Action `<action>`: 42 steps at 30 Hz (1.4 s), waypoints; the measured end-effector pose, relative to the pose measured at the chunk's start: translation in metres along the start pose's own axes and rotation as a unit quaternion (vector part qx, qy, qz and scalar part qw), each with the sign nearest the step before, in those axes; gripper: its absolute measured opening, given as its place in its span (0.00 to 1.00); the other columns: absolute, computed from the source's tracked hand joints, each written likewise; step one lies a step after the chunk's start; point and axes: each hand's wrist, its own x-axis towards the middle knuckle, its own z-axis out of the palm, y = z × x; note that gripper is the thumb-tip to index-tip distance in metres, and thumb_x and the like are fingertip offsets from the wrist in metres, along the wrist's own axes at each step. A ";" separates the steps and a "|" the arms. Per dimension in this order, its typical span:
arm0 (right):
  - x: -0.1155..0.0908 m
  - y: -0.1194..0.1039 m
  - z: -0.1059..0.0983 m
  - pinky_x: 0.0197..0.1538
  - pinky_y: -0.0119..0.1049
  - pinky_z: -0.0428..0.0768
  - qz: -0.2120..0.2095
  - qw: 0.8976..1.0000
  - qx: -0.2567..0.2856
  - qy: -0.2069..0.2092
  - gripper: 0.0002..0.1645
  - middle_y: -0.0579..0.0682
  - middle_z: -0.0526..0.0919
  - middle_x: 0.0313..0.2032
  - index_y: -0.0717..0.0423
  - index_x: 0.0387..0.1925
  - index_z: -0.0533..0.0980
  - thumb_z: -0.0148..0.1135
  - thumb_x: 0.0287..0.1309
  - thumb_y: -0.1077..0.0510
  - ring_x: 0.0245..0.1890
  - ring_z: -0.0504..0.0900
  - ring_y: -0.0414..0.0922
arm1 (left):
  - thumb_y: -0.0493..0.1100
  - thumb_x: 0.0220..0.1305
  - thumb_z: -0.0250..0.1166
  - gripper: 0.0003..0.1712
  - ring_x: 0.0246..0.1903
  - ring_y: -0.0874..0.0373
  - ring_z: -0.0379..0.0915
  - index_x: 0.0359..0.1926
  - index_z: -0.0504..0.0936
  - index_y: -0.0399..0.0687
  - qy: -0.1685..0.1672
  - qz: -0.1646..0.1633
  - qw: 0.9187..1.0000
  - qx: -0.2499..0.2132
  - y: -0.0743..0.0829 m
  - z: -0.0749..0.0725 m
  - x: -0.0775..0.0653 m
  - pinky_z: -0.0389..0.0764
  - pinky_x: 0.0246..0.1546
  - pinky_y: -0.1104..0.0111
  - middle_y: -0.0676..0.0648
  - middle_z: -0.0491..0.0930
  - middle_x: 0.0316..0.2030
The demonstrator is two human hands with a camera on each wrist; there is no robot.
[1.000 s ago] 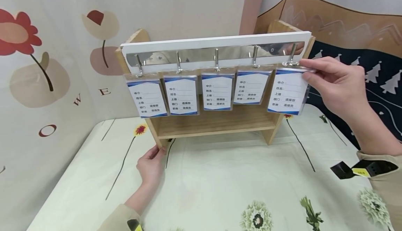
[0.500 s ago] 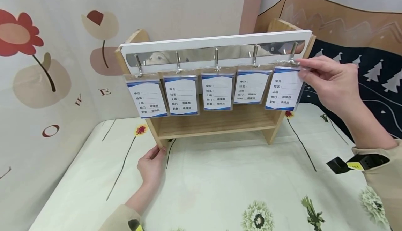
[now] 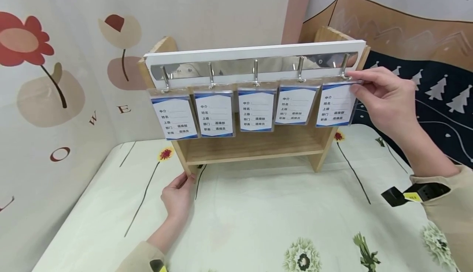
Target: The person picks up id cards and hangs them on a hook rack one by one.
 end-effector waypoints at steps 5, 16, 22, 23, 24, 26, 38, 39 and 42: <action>-0.005 -0.001 0.001 0.52 0.20 0.77 0.029 0.999 0.044 0.013 0.22 0.42 0.83 0.46 0.63 0.55 0.83 0.61 0.62 0.79 0.43 0.79 0.42 | 0.42 0.68 0.68 0.18 0.39 0.72 0.81 0.56 0.86 0.39 -0.001 0.004 1.000 -0.003 -0.001 0.000 0.001 0.76 0.37 0.86 0.39 0.86 0.49; -0.014 0.001 0.000 0.55 0.23 0.77 0.037 0.996 0.052 0.060 0.23 0.45 0.84 0.49 0.61 0.57 0.82 0.60 0.64 0.77 0.45 0.80 0.43 | 0.41 0.68 0.68 0.19 0.37 0.76 0.79 0.56 0.86 0.38 -0.003 0.010 1.000 -0.009 0.001 0.002 -0.002 0.76 0.37 0.86 0.37 0.85 0.50; -0.022 0.003 -0.006 0.55 0.22 0.77 0.057 0.995 0.023 0.077 0.29 0.41 0.82 0.45 0.53 0.63 0.78 0.60 0.65 0.75 0.46 0.80 0.41 | 0.42 0.67 0.69 0.19 0.37 0.74 0.80 0.56 0.86 0.37 -0.005 0.007 1.000 -0.011 0.001 0.005 -0.002 0.76 0.37 0.86 0.37 0.85 0.50; -0.024 0.004 -0.007 0.54 0.21 0.77 0.062 0.995 0.020 0.077 0.29 0.41 0.82 0.44 0.52 0.64 0.77 0.60 0.65 0.75 0.46 0.80 0.40 | 0.42 0.67 0.69 0.19 0.38 0.73 0.81 0.56 0.86 0.37 -0.006 0.006 1.000 -0.011 0.001 0.005 -0.002 0.76 0.37 0.86 0.37 0.85 0.50; -0.026 0.004 -0.009 0.54 0.21 0.76 0.067 0.995 0.019 0.077 0.30 0.40 0.82 0.44 0.52 0.65 0.77 0.61 0.65 0.74 0.46 0.80 0.40 | 0.42 0.67 0.69 0.19 0.39 0.71 0.81 0.56 0.85 0.37 -0.006 0.006 1.000 -0.013 0.001 0.005 -0.003 0.76 0.37 0.86 0.37 0.85 0.50; -0.032 0.006 -0.011 0.53 0.21 0.76 0.072 0.994 0.016 0.075 0.31 0.40 0.83 0.43 0.52 0.66 0.75 0.61 0.65 0.74 0.46 0.80 0.39 | 0.42 0.67 0.69 0.19 0.40 0.69 0.82 0.56 0.86 0.38 -0.008 0.005 1.000 -0.014 0.002 0.005 -0.002 0.76 0.37 0.86 0.37 0.85 0.50; -0.116 0.027 0.014 0.48 0.20 0.79 0.093 0.993 0.068 -0.026 0.31 0.41 0.83 0.40 0.65 0.63 0.75 0.60 0.59 0.82 0.42 0.82 0.35 | 0.42 0.68 0.68 0.19 0.33 0.82 0.76 0.57 0.85 0.38 -0.009 -0.008 1.000 -0.016 -0.003 0.000 0.003 0.76 0.37 0.86 0.37 0.86 0.50; -0.122 0.030 0.015 0.49 0.20 0.79 0.096 0.992 0.068 -0.037 0.31 0.42 0.83 0.41 0.65 0.63 0.75 0.60 0.59 0.82 0.42 0.82 0.35 | 0.42 0.68 0.68 0.20 0.33 0.82 0.77 0.57 0.85 0.38 -0.011 -0.010 1.000 -0.019 -0.003 0.000 0.003 0.76 0.37 0.86 0.37 0.86 0.50; -0.137 0.037 0.014 0.49 0.19 0.78 0.107 0.990 0.071 -0.057 0.31 0.42 0.83 0.41 0.64 0.62 0.76 0.60 0.59 0.82 0.42 0.81 0.33 | 0.43 0.68 0.68 0.20 0.32 0.80 0.78 0.57 0.85 0.38 -0.018 -0.021 0.999 -0.034 0.000 -0.001 0.003 0.76 0.38 0.86 0.37 0.85 0.50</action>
